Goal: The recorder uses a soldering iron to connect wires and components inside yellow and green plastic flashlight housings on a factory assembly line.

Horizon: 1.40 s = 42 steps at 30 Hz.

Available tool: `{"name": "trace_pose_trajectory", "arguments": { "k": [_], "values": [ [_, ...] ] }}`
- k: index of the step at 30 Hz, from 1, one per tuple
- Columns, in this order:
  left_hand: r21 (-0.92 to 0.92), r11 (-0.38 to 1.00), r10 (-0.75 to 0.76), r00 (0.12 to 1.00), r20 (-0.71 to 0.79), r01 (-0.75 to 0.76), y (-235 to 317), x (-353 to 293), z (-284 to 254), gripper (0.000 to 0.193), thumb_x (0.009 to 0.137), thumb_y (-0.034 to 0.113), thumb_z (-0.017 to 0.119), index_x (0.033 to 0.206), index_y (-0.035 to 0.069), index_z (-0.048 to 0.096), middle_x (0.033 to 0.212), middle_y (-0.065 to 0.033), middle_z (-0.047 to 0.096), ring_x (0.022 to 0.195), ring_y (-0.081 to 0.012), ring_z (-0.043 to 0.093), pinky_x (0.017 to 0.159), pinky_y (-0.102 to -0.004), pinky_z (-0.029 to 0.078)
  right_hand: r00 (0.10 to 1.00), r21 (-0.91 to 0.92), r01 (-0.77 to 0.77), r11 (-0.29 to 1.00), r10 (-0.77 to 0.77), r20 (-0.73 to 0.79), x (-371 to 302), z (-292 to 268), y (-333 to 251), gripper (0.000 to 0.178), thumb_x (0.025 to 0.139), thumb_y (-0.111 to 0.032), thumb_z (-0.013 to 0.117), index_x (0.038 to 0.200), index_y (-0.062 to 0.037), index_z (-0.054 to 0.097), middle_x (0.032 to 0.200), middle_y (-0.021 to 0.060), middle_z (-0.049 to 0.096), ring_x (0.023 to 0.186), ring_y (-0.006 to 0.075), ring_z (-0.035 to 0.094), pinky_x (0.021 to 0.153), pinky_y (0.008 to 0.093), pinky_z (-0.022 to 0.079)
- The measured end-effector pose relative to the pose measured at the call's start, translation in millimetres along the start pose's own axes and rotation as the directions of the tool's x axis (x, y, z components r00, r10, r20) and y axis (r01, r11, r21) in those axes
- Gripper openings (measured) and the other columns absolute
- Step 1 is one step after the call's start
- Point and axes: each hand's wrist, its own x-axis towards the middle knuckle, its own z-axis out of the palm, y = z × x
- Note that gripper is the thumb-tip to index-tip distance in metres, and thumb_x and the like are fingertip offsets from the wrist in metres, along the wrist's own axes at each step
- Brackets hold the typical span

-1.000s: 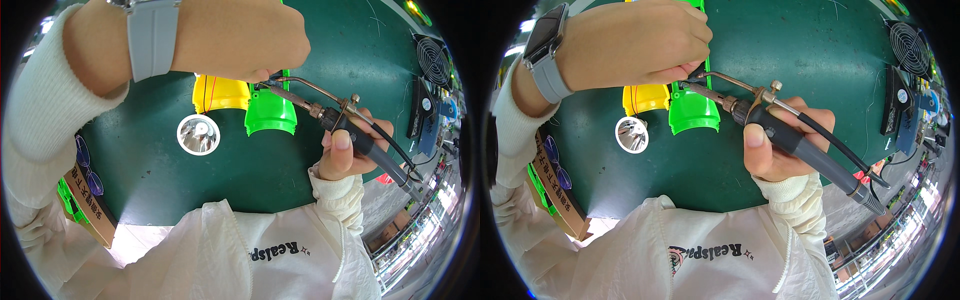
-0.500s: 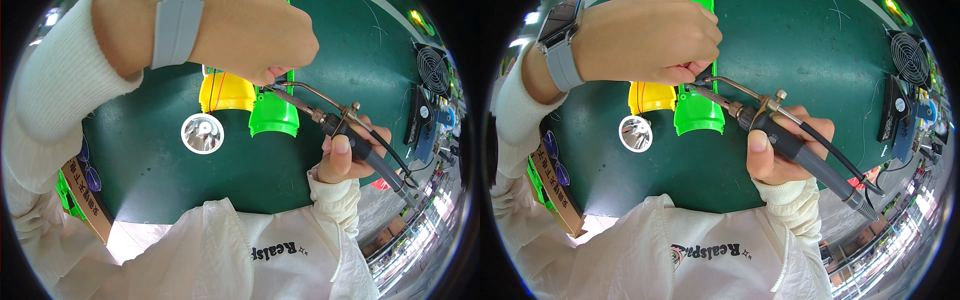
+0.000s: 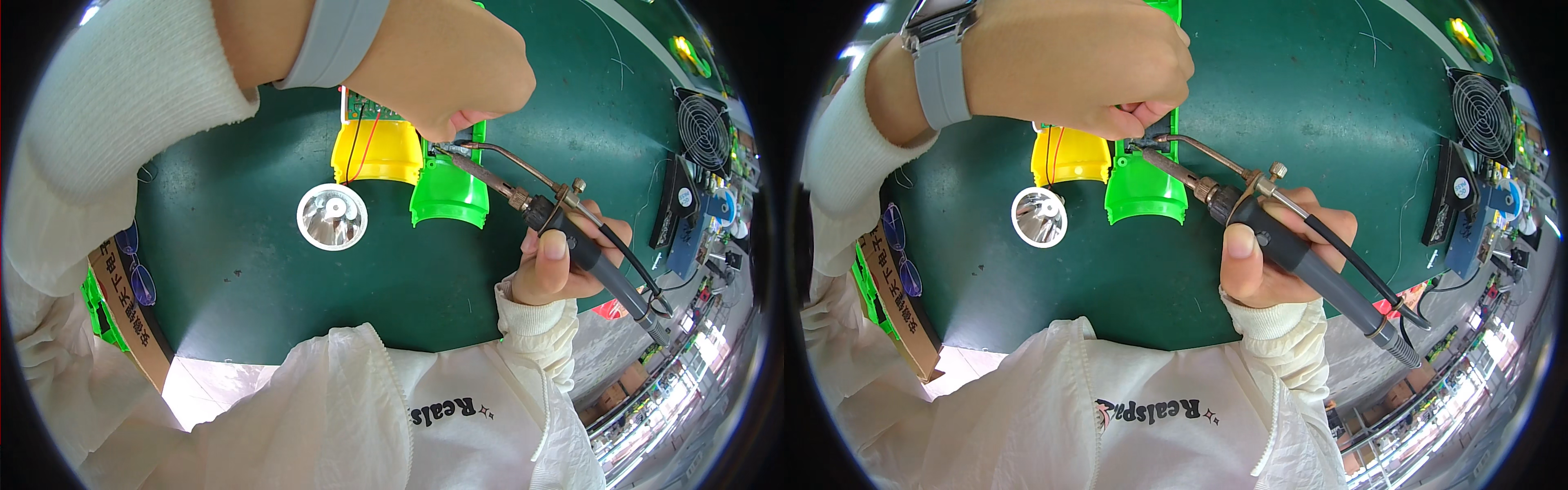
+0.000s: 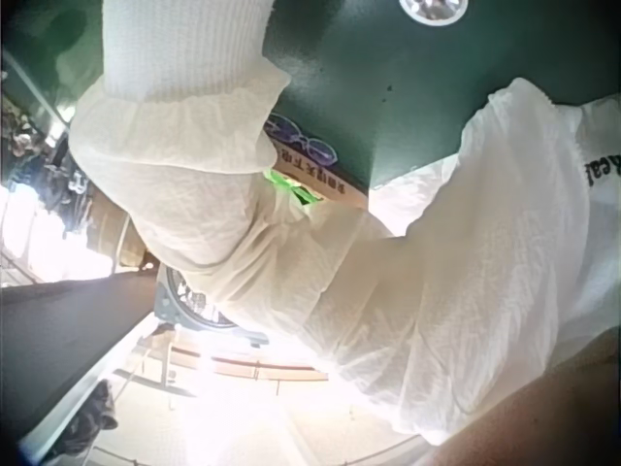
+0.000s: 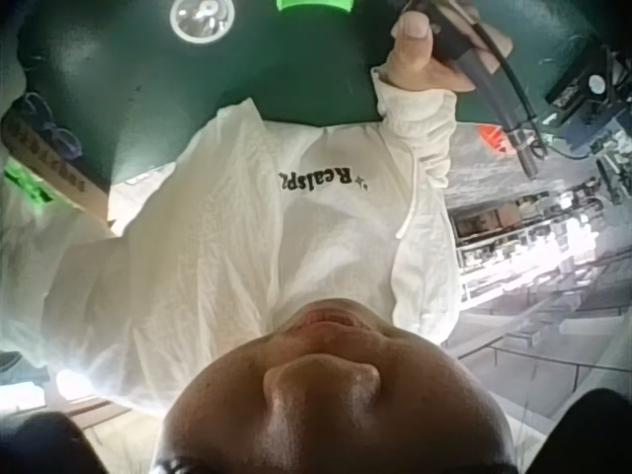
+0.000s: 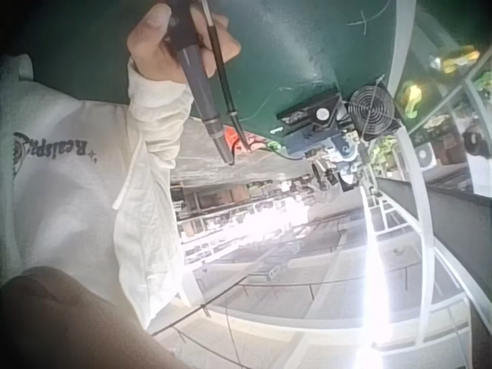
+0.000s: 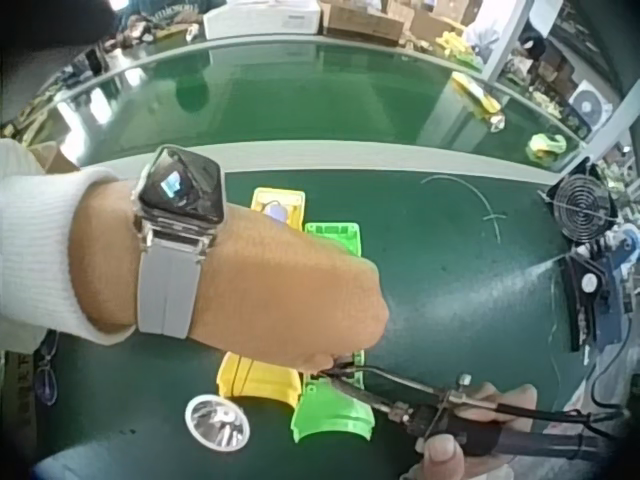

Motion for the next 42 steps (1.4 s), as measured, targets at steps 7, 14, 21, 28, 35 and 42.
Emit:
{"name": "trace_pose_trajectory", "arguments": {
  "k": [7, 14, 21, 28, 35, 42],
  "values": [
    [0.076, 0.997, 0.009, 0.993, -0.115, 0.000, 1.5, -2.3, 3.4, 0.020, 0.077, 0.011, 0.054, 0.073, -0.008, 0.059, 0.070, -0.0203, 0.060, 0.063, -0.0309, 0.061, 0.054, -0.0383, 0.050, 1.000, -0.006, 0.021, 1.000, -0.021, 0.011, 1.7, -3.0, -0.4, 0.040, 0.071, -0.022, 0.070, 0.083, -0.0006, 0.038, 0.068, 0.0068, 0.047, 0.055, 0.0149, 0.051, 0.055, 0.0280, 0.046],
    [0.051, 0.987, 0.156, 0.985, -0.068, -0.153, -13.4, 3.4, 6.3, 0.019, 0.078, 0.011, 0.054, 0.074, -0.007, 0.060, 0.072, -0.0199, 0.062, 0.064, -0.0307, 0.061, 0.056, -0.0377, 0.051, 1.000, -0.019, 0.012, 1.000, -0.013, -0.026, 1.2, 1.4, -2.3, 0.040, 0.071, -0.022, 0.070, 0.084, -0.0005, 0.039, 0.068, 0.0070, 0.048, 0.055, 0.0152, 0.051, 0.055, 0.0285, 0.047],
    [0.015, 1.000, -0.017, 1.000, -0.009, 0.017, -8.2, 9.5, 1.7, 0.019, 0.077, 0.012, 0.055, 0.075, -0.007, 0.060, 0.072, -0.0200, 0.061, 0.064, -0.0299, 0.061, 0.056, -0.0375, 0.051, 1.000, -0.008, 0.014, 1.000, -0.015, -0.018, 0.6, 1.6, -1.4, 0.040, 0.070, -0.021, 0.070, 0.084, -0.0007, 0.038, 0.068, 0.0068, 0.047, 0.055, 0.0150, 0.050, 0.054, 0.0285, 0.047],
    [-0.146, 0.970, 0.189, 0.980, -0.067, -0.197, -22.6, 5.7, 2.5, 0.019, 0.075, 0.012, 0.055, 0.074, -0.007, 0.059, 0.069, -0.0198, 0.060, 0.063, -0.0308, 0.060, 0.055, -0.0380, 0.050, 0.998, -0.028, 0.012, 1.000, -0.014, -0.060, 0.2, 1.5, -1.9, 0.041, 0.070, -0.022, 0.071, 0.084, -0.0011, 0.039, 0.068, 0.0068, 0.048, 0.055, 0.0143, 0.050, 0.055, 0.0277, 0.046],
    [-0.018, 1.000, 0.022, 0.998, 0.058, -0.021, -14.1, 17.4, 3.0, 0.020, 0.076, 0.013, 0.056, 0.074, -0.006, 0.060, 0.070, -0.0193, 0.061, 0.063, -0.0300, 0.061, 0.055, -0.0383, 0.051, 0.999, -0.013, -0.004, 1.000, 0.003, -0.037, -1.0, -2.0, 2.4, 0.041, 0.070, -0.023, 0.071, 0.084, -0.0013, 0.038, 0.068, 0.0067, 0.048, 0.055, 0.0139, 0.050, 0.054, 0.0269, 0.045],
    [-0.064, 0.998, 0.023, 1.000, 0.015, -0.022, -14.6, 10.5, 3.7, 0.019, 0.076, 0.012, 0.056, 0.074, -0.006, 0.060, 0.071, -0.0188, 0.062, 0.063, -0.0297, 0.061, 0.054, -0.0386, 0.051, 1.000, 0.010, 0.004, 1.000, -0.004, -0.029, -0.1, 1.1, 0.4, 0.041, 0.070, -0.023, 0.070, 0.084, -0.0009, 0.038, 0.068, 0.0067, 0.048, 0.055, 0.0142, 0.050, 0.054, 0.0271, 0.045]
  ]
}}
